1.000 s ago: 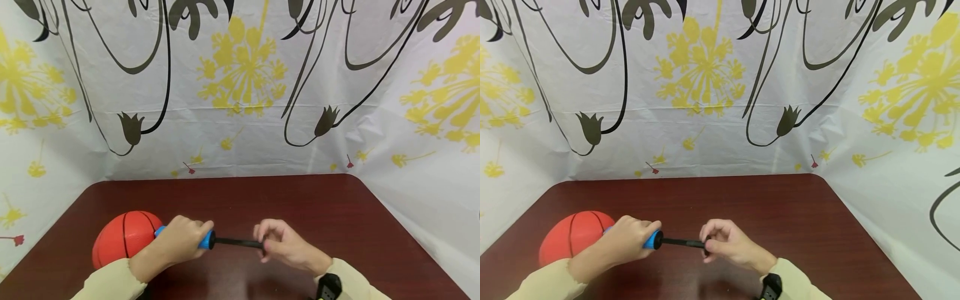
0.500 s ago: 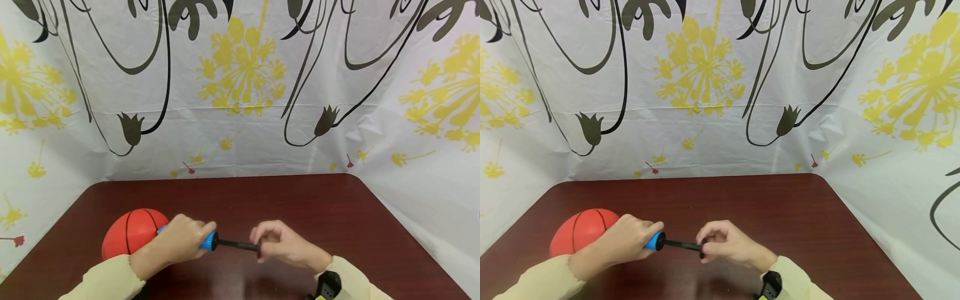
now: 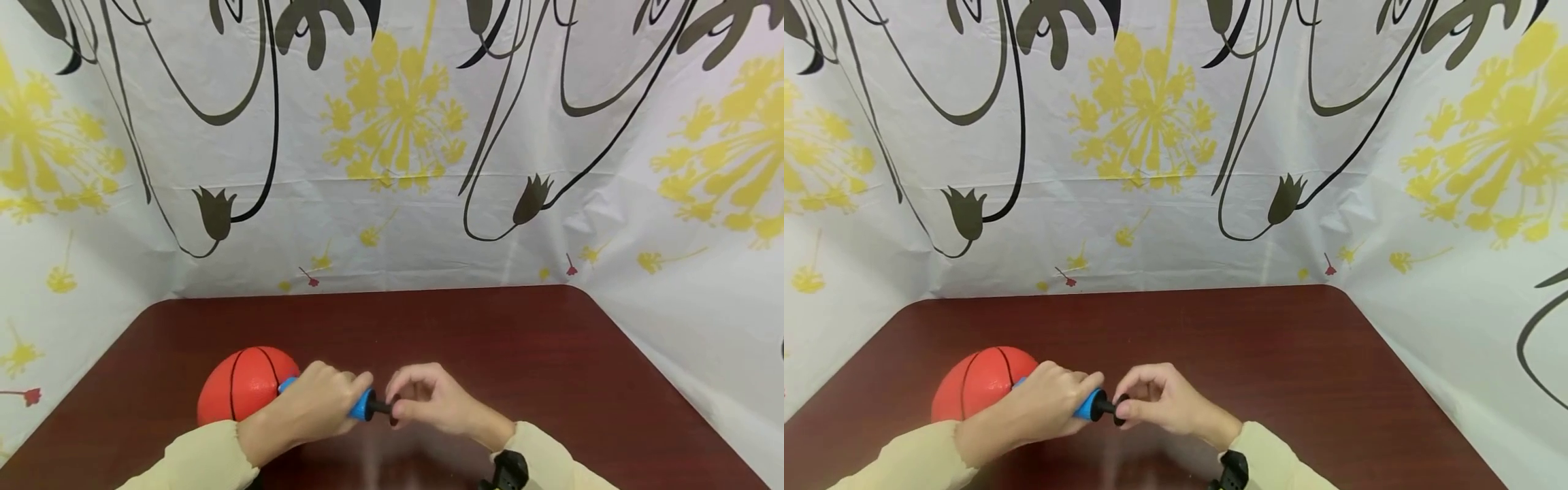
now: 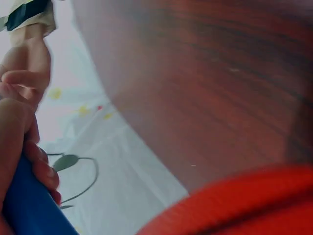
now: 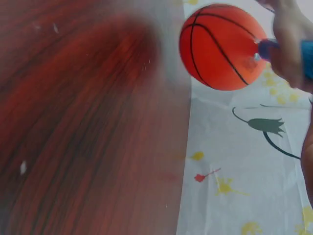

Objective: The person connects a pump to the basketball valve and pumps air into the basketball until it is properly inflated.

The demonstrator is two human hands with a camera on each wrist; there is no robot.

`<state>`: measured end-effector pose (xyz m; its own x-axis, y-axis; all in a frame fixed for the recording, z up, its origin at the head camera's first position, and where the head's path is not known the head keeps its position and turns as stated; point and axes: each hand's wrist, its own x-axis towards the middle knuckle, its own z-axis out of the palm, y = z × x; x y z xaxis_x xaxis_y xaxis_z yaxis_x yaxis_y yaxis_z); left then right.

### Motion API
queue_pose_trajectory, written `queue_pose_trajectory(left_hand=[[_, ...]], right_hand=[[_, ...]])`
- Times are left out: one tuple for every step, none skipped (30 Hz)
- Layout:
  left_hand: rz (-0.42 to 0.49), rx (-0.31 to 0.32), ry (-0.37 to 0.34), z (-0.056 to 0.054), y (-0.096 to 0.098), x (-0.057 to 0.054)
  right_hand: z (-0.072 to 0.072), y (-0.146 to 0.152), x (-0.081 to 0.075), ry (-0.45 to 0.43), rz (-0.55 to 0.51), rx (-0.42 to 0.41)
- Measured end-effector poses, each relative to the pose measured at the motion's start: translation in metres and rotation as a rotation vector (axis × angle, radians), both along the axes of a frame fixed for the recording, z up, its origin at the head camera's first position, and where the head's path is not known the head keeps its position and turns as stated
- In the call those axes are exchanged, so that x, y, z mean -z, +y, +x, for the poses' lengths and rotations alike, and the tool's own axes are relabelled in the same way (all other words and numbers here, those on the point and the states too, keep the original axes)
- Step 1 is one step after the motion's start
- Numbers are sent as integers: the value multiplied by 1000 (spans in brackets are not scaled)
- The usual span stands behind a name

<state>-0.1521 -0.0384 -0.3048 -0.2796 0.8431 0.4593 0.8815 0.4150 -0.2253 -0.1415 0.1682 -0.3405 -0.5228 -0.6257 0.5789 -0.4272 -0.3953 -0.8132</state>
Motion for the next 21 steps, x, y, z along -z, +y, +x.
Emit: queue_pose_trajectory(left_hand=[[-7,10,1,-1,-2,1],[-8,18,3,-3,-4,1],[-5,21,11,-5,-7,0],[0,18,26,-8,-10,-1],[7,8,39,-10,-13,-2],[14,-8,53,-12,-17,-3],[22,-26,70,-13,-20,-4],[24,-42,82,-14,-22,-4],[17,-56,91,-15,-22,-5],[10,-66,93,-15,-21,-5],[-3,-77,93,-14,-19,-5],[-17,-87,107,-14,-16,-5],[-33,-89,115,-13,-11,-6],[-56,-88,114,-12,-7,-6],[-75,-86,112,-11,-2,-7],[-85,-87,115,-10,2,-7],[-96,-90,119,-10,5,-8],[-100,-90,117,-10,7,-8],[-103,-90,103,-10,9,-8],[-104,-93,90,-10,9,-7],[-101,-97,80,-11,9,-7]], right_hand=[[1,3,0,-18,8,-2],[3,6,-1,-51,3,-21],[4,10,-2,-92,-12,-47],[4,14,-3,-124,-35,-73],[5,19,-4,-163,-64,-107],[5,24,-4,-200,-93,-139],[6,28,-4,-230,-120,-172],[6,31,-4,-255,-146,-206],[5,33,-2,-266,-163,-230],[4,33,-1,-256,-174,-236],[3,32,1,-238,-174,-229],[2,29,3,-207,-166,-206],[0,25,6,-173,-156,-179],[-2,21,7,-131,-146,-143],[-3,15,9,-92,-135,-105],[-5,10,10,-59,-123,-62],[-5,6,10,-40,-111,-26],[-6,3,10,-29,-100,9],[-5,1,10,-24,-89,38],[-5,0,9,-20,-77,62],[-3,0,8,-20,-61,82]])
